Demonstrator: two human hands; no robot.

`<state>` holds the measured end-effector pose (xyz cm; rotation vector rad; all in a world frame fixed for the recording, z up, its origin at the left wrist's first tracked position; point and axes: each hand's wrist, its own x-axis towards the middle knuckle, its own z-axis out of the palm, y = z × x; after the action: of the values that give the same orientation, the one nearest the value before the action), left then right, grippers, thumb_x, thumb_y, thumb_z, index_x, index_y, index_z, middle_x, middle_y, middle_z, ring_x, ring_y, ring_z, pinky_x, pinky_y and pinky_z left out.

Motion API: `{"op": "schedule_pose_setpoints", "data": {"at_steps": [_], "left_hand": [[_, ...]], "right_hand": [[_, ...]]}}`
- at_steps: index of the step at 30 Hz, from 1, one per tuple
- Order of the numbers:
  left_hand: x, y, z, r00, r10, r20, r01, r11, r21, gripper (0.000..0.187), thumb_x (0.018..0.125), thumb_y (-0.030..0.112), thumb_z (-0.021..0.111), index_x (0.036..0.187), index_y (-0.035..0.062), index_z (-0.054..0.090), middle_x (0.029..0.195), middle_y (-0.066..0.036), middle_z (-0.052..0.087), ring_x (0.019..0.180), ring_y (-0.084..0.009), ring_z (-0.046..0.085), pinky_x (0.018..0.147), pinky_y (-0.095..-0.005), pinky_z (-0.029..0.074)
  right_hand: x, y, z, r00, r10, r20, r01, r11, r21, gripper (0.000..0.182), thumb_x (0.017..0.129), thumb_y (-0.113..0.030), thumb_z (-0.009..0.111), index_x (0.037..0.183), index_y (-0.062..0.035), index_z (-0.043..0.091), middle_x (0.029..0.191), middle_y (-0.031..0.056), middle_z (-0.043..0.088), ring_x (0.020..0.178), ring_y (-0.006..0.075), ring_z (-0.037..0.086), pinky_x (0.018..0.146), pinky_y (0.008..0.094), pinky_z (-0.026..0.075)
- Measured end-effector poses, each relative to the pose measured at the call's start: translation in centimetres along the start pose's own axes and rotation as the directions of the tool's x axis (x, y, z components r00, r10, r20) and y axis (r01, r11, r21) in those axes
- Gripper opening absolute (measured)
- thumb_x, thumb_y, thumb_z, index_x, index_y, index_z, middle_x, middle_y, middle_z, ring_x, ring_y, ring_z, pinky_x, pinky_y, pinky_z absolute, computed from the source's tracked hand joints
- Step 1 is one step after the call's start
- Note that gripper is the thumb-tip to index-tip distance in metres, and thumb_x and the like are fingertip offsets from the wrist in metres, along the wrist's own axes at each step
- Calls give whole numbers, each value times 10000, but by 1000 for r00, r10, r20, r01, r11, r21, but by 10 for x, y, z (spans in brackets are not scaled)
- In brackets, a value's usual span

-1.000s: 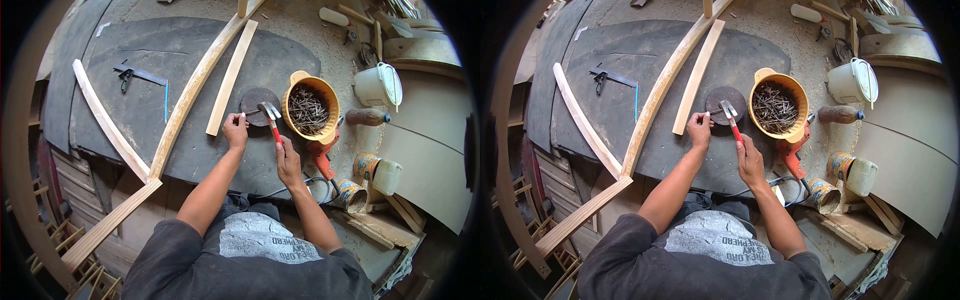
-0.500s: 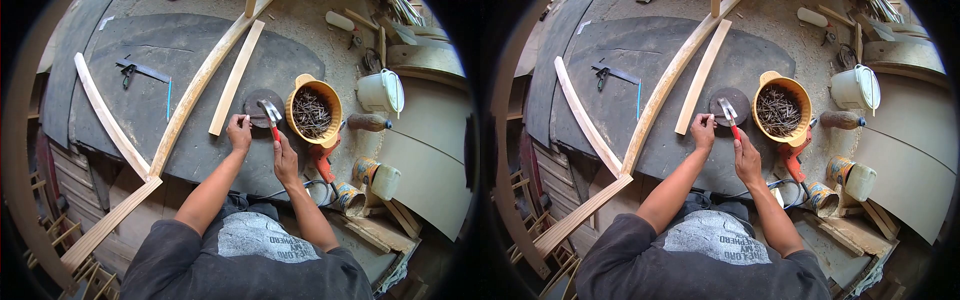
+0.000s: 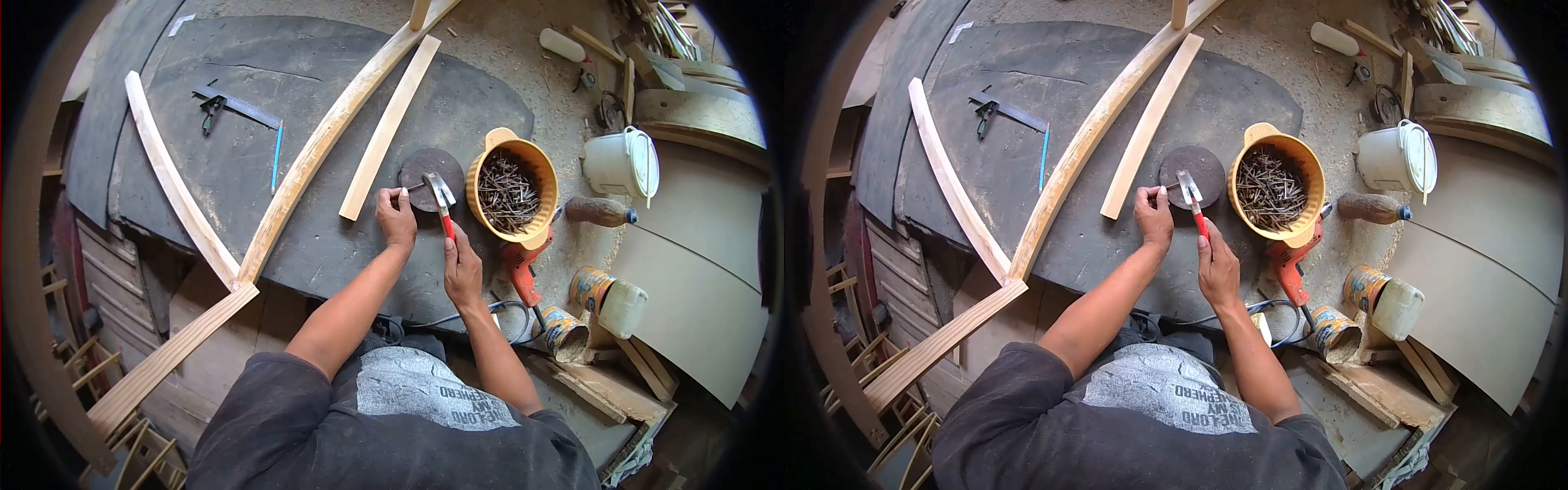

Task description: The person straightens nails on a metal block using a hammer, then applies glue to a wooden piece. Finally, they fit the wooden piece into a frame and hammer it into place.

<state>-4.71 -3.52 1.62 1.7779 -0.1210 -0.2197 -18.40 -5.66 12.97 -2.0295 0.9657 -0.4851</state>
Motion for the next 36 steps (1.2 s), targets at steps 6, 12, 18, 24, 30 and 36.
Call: {"op": "schedule_pose_setpoints", "data": {"at_steps": [6,12,18,24,30,36], "left_hand": [[0,2,-3,999,-33,32,33,999,26,158,907,148,648,879,11,576,821,-121,604,731,-248,585,695,-381,475],[2,2,-4,995,-93,48,92,996,15,169,899,154,656,876,9,572,833,-135,607,753,-282,590,714,-391,473],[1,0,-3,997,-52,52,50,998,45,182,909,157,645,872,5,553,831,-146,600,753,-306,588,732,-410,473],[1,-2,0,996,81,-20,-80,994,74,201,928,181,649,870,7,567,774,-94,594,687,-182,557,655,-342,467],[1,8,-4,999,11,35,-14,996,85,178,909,145,643,866,8,537,813,-140,581,734,-287,576,707,-400,469],[3,0,-2,992,-106,72,102,993,64,197,923,173,635,862,9,544,799,-140,602,738,-296,583,715,-418,467]], "right_hand": [[3,8,5,987,72,146,-51,988,-142,366,1030,-255,487,1350,-82,529,1101,245,664,1019,402,660,811,430,522],[2,2,7,976,-204,-79,207,978,35,352,1019,-243,502,1345,-114,537,1042,229,674,959,414,659,772,442,526],[16,16,-2,987,77,138,-56,987,-150,341,1019,-247,500,1329,-110,544,1036,245,667,959,416,659,770,448,526],[-2,26,2,996,-79,-34,82,991,104,341,1024,-244,485,1335,-114,535,976,234,671,909,431,659,719,460,513],[16,17,-3,998,69,-3,-69,998,-7,367,1041,-281,442,1364,-117,506,1019,243,667,971,433,652,777,434,516],[14,33,3,961,232,148,-199,957,-209,362,1034,-281,455,1358,-128,507,1041,269,656,968,441,644,763,476,513]]}}
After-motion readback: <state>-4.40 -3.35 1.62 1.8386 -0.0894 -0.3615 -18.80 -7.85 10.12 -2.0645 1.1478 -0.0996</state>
